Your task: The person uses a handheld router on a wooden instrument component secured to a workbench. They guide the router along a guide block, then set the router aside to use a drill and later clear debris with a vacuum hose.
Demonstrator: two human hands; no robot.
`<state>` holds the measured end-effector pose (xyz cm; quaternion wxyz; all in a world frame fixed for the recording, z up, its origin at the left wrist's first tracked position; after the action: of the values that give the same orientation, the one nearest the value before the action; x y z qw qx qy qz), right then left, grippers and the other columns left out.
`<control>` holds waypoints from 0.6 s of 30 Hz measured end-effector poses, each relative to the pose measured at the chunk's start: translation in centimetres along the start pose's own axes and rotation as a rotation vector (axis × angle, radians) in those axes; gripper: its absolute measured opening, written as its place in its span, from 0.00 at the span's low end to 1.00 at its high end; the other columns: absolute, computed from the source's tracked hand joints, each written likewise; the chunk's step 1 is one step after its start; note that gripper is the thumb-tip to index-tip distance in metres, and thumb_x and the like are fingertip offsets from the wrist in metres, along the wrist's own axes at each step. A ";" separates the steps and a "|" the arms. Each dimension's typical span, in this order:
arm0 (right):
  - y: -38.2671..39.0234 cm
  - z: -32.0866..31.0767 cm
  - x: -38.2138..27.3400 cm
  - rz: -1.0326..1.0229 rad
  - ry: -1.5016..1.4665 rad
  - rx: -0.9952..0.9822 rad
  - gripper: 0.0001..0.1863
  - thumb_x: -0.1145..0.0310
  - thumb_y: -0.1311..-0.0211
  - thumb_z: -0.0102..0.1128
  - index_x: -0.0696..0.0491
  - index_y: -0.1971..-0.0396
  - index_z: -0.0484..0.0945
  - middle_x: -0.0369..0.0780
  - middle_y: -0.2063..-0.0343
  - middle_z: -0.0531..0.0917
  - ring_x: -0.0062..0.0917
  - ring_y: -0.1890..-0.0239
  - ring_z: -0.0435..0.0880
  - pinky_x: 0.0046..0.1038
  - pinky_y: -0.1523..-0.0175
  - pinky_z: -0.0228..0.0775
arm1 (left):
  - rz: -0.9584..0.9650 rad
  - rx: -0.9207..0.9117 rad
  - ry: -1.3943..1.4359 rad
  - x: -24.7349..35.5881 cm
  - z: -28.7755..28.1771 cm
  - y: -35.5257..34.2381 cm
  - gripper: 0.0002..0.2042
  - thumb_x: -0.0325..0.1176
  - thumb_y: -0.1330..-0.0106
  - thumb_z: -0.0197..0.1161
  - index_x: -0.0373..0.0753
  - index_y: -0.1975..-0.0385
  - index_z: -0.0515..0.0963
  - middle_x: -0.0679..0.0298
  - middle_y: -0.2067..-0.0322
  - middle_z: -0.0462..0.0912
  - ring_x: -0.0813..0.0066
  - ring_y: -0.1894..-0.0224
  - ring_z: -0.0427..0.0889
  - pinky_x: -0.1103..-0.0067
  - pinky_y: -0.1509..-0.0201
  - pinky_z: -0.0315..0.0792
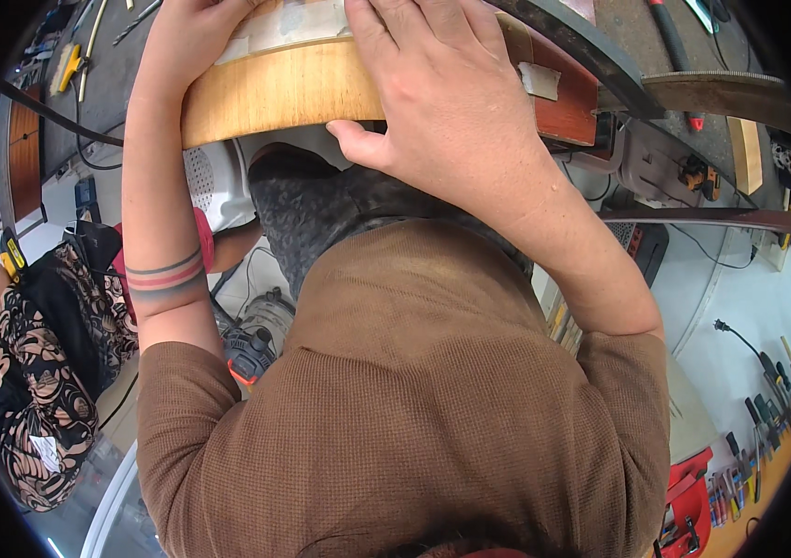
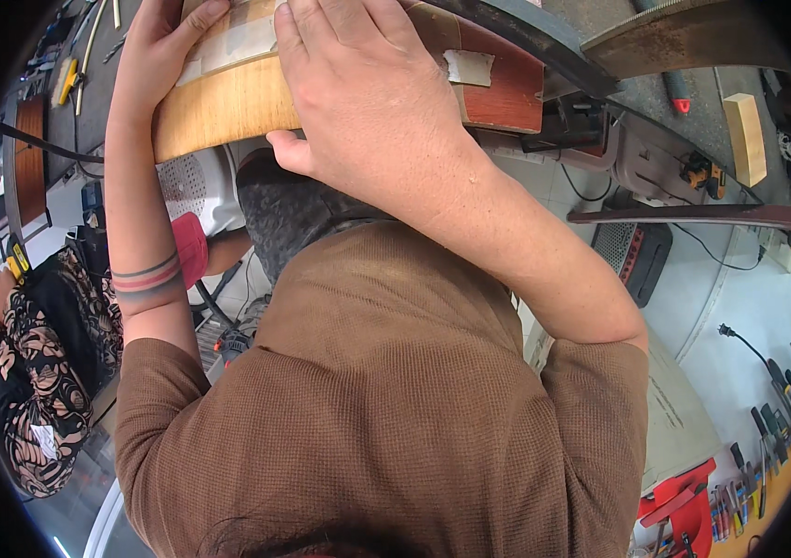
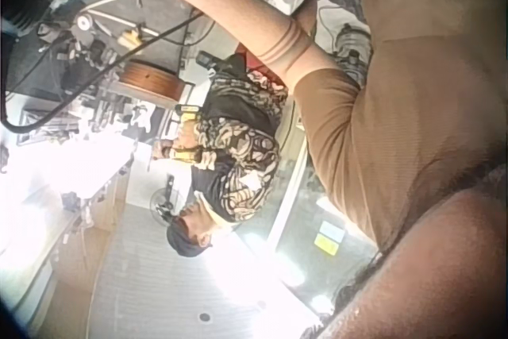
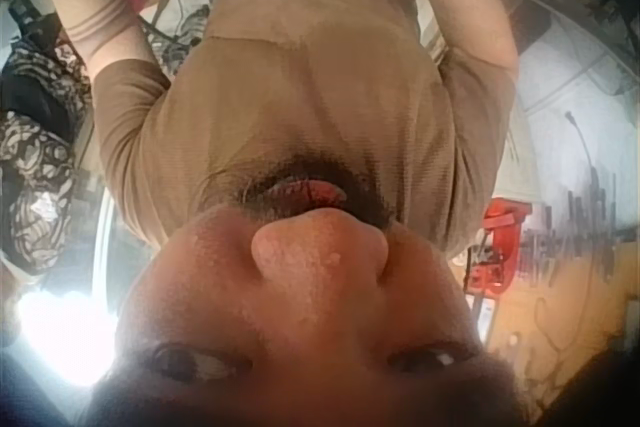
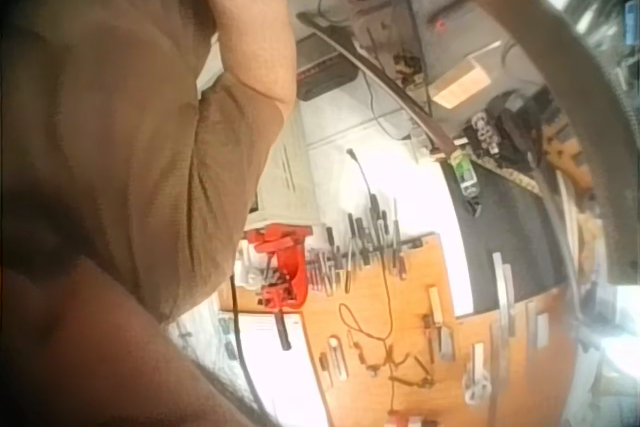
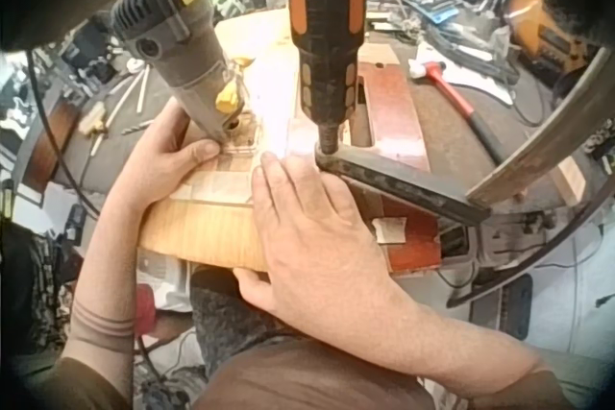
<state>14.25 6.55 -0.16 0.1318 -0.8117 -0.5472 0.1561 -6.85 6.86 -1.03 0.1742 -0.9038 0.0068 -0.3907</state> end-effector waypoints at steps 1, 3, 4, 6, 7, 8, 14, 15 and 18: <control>0.0 0.0 0.0 -0.001 -0.001 -0.006 0.44 0.45 0.42 0.63 0.70 0.38 0.70 0.52 0.38 0.73 0.40 0.32 0.64 0.37 0.27 0.53 | -0.001 0.002 0.012 0.0 0.0 0.0 0.37 0.28 0.34 0.70 0.32 0.27 0.60 0.55 0.31 0.69 0.65 0.28 0.65 0.70 0.24 0.59; -0.1 0.1 0.0 -0.004 -0.001 -0.005 0.44 0.45 0.42 0.63 0.70 0.38 0.71 0.52 0.37 0.73 0.39 0.32 0.64 0.37 0.27 0.53 | -0.007 0.006 0.034 -0.3 -0.1 0.0 0.37 0.28 0.34 0.70 0.32 0.27 0.60 0.56 0.31 0.69 0.65 0.28 0.65 0.70 0.24 0.59; -0.1 0.1 0.0 -0.006 -0.001 -0.004 0.44 0.45 0.41 0.63 0.70 0.38 0.71 0.52 0.37 0.73 0.39 0.32 0.65 0.37 0.27 0.53 | -0.012 0.011 0.057 -0.4 -0.2 0.0 0.37 0.28 0.34 0.70 0.32 0.27 0.60 0.56 0.31 0.69 0.65 0.28 0.66 0.70 0.24 0.59; -0.1 0.1 0.0 -0.008 0.001 -0.004 0.43 0.46 0.41 0.63 0.70 0.38 0.71 0.52 0.37 0.73 0.39 0.32 0.65 0.37 0.27 0.53 | -0.015 0.005 0.064 -0.5 -0.2 0.0 0.37 0.28 0.34 0.71 0.32 0.27 0.60 0.56 0.31 0.69 0.65 0.28 0.66 0.70 0.24 0.59; -0.1 0.1 0.0 -0.011 0.003 -0.004 0.43 0.46 0.41 0.63 0.70 0.38 0.71 0.52 0.37 0.73 0.39 0.32 0.65 0.37 0.27 0.53 | -0.018 0.000 0.071 -0.5 -0.2 0.0 0.37 0.28 0.34 0.71 0.32 0.27 0.60 0.56 0.31 0.69 0.65 0.28 0.66 0.70 0.25 0.59; -0.1 0.1 0.0 -0.011 0.002 -0.004 0.43 0.46 0.41 0.63 0.70 0.38 0.71 0.52 0.37 0.73 0.39 0.32 0.65 0.37 0.27 0.53 | -0.019 -0.001 0.071 -0.5 -0.2 0.0 0.37 0.28 0.34 0.71 0.32 0.27 0.60 0.56 0.31 0.69 0.65 0.28 0.66 0.70 0.25 0.59; -0.1 -0.2 0.0 -0.012 -0.021 0.017 0.43 0.47 0.42 0.64 0.69 0.39 0.72 0.53 0.38 0.74 0.39 0.33 0.65 0.37 0.28 0.54 | -0.002 0.001 -0.007 0.2 -0.3 -0.3 0.37 0.29 0.34 0.71 0.32 0.27 0.61 0.55 0.31 0.70 0.65 0.28 0.66 0.70 0.25 0.59; -0.1 -0.2 0.0 -0.006 -0.025 0.020 0.43 0.47 0.42 0.64 0.69 0.39 0.72 0.52 0.38 0.74 0.39 0.32 0.65 0.37 0.28 0.54 | -0.025 -0.012 -0.035 0.7 -0.2 -0.4 0.37 0.29 0.35 0.71 0.32 0.27 0.61 0.55 0.31 0.70 0.65 0.28 0.66 0.70 0.24 0.59; -0.3 -0.1 0.0 0.006 -0.044 0.009 0.43 0.46 0.43 0.65 0.69 0.39 0.71 0.52 0.39 0.73 0.39 0.32 0.64 0.36 0.29 0.54 | -0.042 -0.023 -0.066 0.7 -0.2 -0.5 0.37 0.30 0.35 0.72 0.32 0.27 0.61 0.55 0.32 0.71 0.65 0.29 0.66 0.70 0.25 0.59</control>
<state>14.07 6.63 0.03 0.1227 -0.8091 -0.5468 0.1769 -6.61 7.15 -0.24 0.1556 -0.9181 -0.0135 -0.3642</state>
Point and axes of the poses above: each hand's wrist, its own y-axis away from the middle knuckle, its own z-axis out of the palm, x = y × z, the point moved 7 cm from there along -y, towards the middle knuckle
